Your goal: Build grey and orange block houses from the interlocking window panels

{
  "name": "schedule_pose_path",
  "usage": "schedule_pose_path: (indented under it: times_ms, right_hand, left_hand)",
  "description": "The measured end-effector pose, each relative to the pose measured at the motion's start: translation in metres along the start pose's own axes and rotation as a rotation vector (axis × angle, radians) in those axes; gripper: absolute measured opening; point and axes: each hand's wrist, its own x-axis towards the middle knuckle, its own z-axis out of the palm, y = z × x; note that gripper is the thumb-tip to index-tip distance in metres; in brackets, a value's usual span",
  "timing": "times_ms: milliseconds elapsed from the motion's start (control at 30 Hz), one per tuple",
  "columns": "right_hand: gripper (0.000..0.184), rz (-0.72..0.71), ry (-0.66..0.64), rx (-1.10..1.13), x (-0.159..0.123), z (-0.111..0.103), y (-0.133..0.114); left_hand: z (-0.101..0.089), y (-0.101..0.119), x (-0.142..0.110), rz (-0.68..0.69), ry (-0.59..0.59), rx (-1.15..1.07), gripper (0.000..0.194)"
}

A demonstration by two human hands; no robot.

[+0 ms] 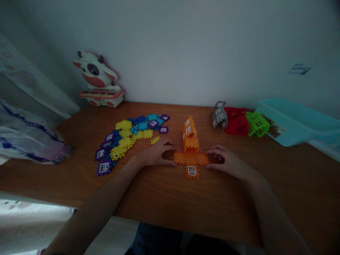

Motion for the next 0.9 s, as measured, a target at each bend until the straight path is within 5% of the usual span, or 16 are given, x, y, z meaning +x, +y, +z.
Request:
schedule_pose_path:
  times_ms: [267,433,567,767,900]
  right_hand:
    - [0.047,0.108,0.018,0.208,0.000,0.008,0.004]
    - [0.064,0.088,0.064,0.463,0.001,0.014,0.003]
    - [0.057,0.054,0.126,0.527,0.004,0.018,-0.009]
    - [0.039,0.053,0.225,0.442,0.011,0.027,-0.013]
    - [0.035,0.079,0.334,0.433,0.017,0.038,-0.010]
  left_hand:
    - [0.003,0.007,0.005,-0.154,-0.018,-0.236,0.048]
    - [0.014,0.011,0.007,-0.221,0.113,-0.529,0.065]
    - [0.026,0.017,0.008,-0.165,0.199,-0.676,0.059]
    - [0.032,0.023,0.010,-0.062,0.191,-0.611,0.046]
    - [0.034,0.022,0.011,0.136,0.277,-0.298,0.027]
